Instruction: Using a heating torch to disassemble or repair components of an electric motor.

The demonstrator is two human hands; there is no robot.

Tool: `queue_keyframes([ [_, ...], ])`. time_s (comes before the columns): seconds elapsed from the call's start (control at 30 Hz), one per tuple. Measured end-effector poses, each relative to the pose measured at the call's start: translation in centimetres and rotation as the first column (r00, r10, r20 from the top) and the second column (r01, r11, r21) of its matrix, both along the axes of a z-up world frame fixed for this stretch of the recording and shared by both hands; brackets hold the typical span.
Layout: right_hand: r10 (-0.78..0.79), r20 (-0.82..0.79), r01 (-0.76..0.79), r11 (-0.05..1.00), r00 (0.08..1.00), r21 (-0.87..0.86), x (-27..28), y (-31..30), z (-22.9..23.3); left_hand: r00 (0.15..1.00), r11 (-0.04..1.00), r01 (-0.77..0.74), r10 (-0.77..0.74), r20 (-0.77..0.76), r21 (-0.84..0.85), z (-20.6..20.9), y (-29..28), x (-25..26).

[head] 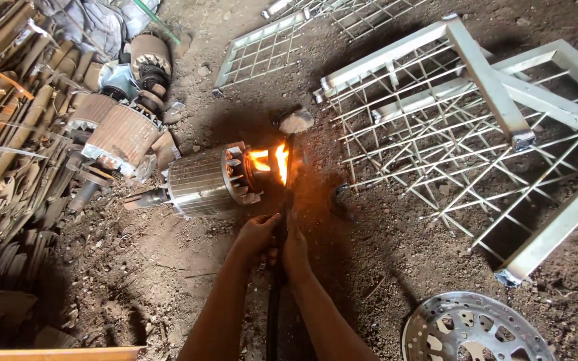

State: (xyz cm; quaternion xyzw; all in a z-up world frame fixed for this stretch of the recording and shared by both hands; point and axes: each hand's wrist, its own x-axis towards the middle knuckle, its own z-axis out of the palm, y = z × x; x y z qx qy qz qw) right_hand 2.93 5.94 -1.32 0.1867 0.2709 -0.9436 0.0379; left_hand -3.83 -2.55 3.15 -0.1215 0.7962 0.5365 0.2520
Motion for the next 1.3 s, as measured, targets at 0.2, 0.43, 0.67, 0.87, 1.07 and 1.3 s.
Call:
queue_keyframes([
  [0.2, -0.013, -0.022, 0.014, 1.000, 1.000, 0.024, 1.2, 0.8, 2.2, 0.996, 0.998, 0.060, -0.062, -0.062, -0.028, 0.2, -0.2, 0.2],
  [0.43, -0.005, 0.002, 0.005, 1.000, 1.000, -0.012, 0.7, 0.4, 1.5, 0.997, 0.997, 0.062, -0.065, -0.053, -0.048, 0.5, -0.2, 0.3],
  [0.67, 0.000, -0.014, 0.000, 1.000, 1.000, -0.008, 0.2, 0.2, 0.5, 0.996, 0.996, 0.055, -0.060, -0.073, -0.072, -0.9, -0.6, -0.6],
  [0.87, -0.005, -0.010, 0.005, 1.000, 1.000, 0.012, -0.2, 0.2, 0.2, 0.995, 0.996, 0.062, -0.066, -0.069, -0.065, -0.9, -0.6, -0.6],
  [1.07, 0.013, 0.031, -0.015, 0.999, 0.999, 0.045, 0.3, 0.8, 1.4, 0.994, 0.992, 0.065, -0.074, -0.083, -0.113, -0.6, -0.3, -0.7],
  [1.3, 0.025, -0.028, -0.023, 0.997, 0.999, 0.073, 0.2, 1.0, 1.0, 0.993, 0.977, 0.088, -0.100, -0.055, -0.195, 0.3, 0.0, -0.9],
])
